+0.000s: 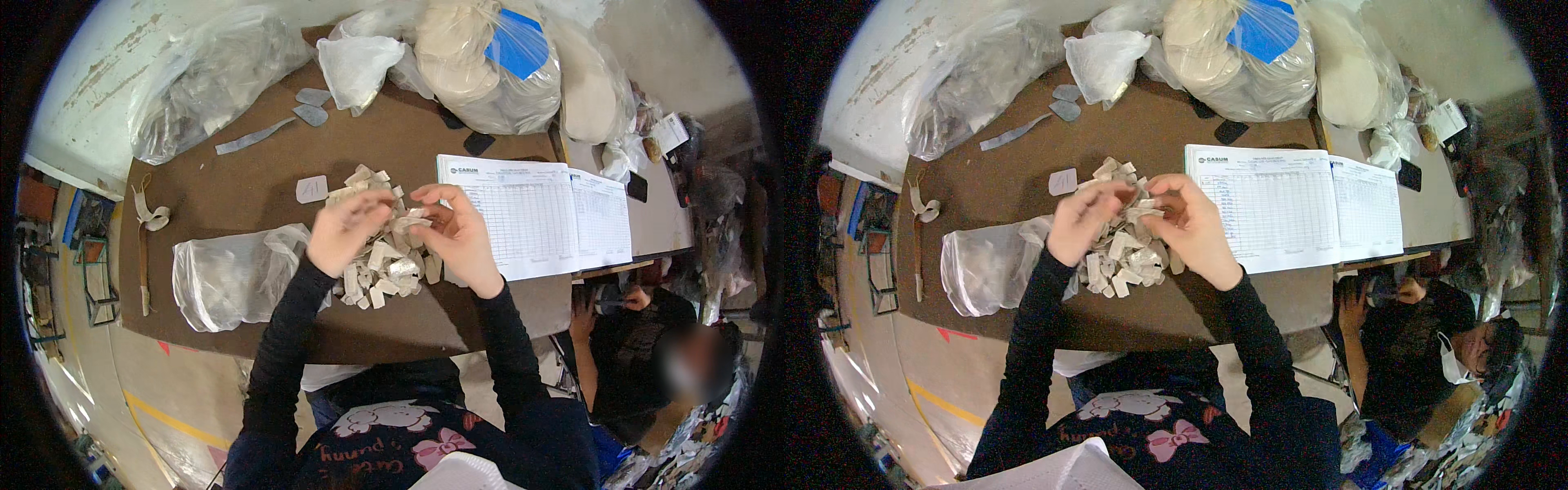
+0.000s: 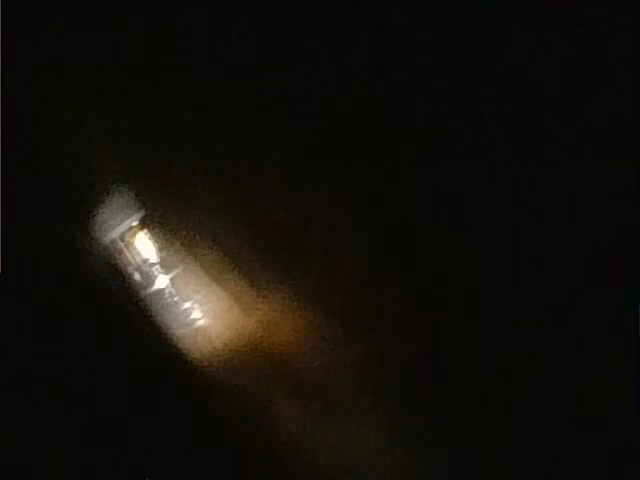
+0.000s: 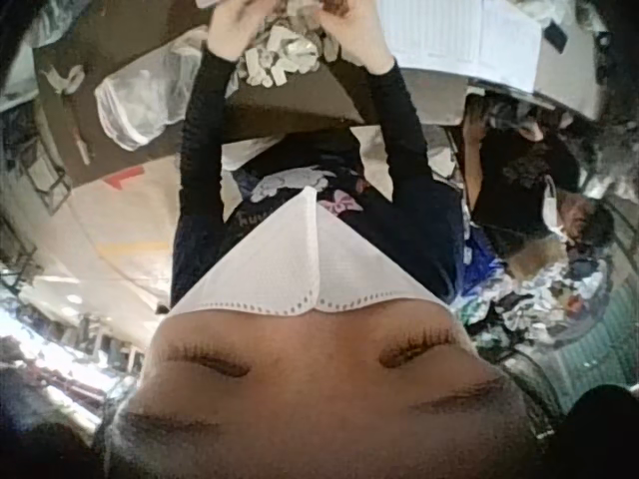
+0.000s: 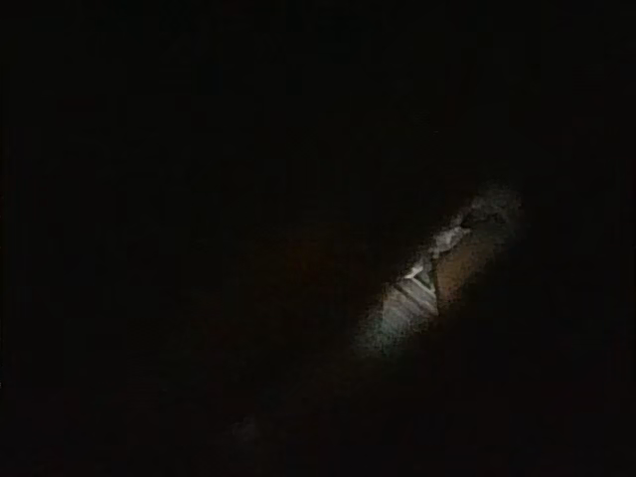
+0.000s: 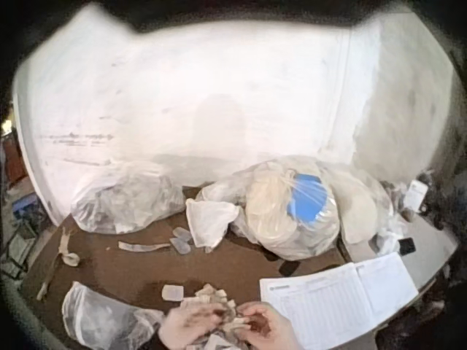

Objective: The person opens plastic bags and pours small beige rectangular components onto a table. They then pick up individual pieces, inspect them, and place them into a pile while occasionally referencing a document on the table.

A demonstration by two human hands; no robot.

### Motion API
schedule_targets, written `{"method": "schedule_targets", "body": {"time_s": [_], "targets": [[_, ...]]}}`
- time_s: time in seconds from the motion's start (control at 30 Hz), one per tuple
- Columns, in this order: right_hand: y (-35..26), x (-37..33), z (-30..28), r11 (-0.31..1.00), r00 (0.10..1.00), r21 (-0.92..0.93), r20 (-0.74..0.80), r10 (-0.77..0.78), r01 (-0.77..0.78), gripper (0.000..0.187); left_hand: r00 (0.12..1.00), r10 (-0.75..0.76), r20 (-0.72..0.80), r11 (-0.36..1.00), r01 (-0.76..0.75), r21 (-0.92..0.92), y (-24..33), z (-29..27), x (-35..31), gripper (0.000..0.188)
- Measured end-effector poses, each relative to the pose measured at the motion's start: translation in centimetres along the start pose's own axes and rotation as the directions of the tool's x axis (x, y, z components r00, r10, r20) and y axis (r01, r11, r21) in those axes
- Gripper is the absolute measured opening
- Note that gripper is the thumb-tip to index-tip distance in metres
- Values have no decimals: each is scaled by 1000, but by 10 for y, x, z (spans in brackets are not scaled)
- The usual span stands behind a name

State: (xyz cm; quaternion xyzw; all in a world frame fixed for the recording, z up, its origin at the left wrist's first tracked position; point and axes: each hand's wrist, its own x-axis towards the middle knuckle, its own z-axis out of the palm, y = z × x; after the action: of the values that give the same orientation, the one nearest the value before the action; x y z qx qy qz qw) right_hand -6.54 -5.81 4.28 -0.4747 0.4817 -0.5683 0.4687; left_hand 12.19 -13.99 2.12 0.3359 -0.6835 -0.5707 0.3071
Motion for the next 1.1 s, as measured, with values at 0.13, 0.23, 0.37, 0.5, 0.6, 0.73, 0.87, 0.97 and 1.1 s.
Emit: {"method": "schedule_targets", "body": {"time_s": [0.13,0.23,0.37,0.5,0.6,0.73,0.87,0.97,1.1], "targets": [[2,-4,4,965,997,-258,-48,-64,49,24,974,-128,188,914,189,-358,2,22,-5,38],[1,-5,13,973,978,-227,-195,-76,31,21,977,-174,122,824,213,-525,-11,30,-7,33],[13,-5,11,958,967,-277,-212,-139,77,17,958,-270,100,622,252,-741,-14,32,-11,27],[7,-8,7,999,968,-41,-247,-43,34,9,964,-210,162,583,257,-771,-12,25,-10,27],[0,-9,8,998,958,-57,-285,14,-32,8,961,-222,162,614,267,-743,-13,22,-9,27],[3,-7,9,994,972,-113,-232,-31,4,9,968,-217,128,583,233,-778,-13,21,-9,27],[8,-6,9,959,982,-281,-167,-91,41,8,968,-194,158,559,241,-793,-12,18,-10,26],[13,-6,8,967,981,-251,-171,-94,49,8,956,-217,198,541,286,-791,-8,19,-10,26],[14,-5,6,984,976,-173,-204,-70,34,7,963,-187,195,633,270,-726,-3,21,-9,29]]}}
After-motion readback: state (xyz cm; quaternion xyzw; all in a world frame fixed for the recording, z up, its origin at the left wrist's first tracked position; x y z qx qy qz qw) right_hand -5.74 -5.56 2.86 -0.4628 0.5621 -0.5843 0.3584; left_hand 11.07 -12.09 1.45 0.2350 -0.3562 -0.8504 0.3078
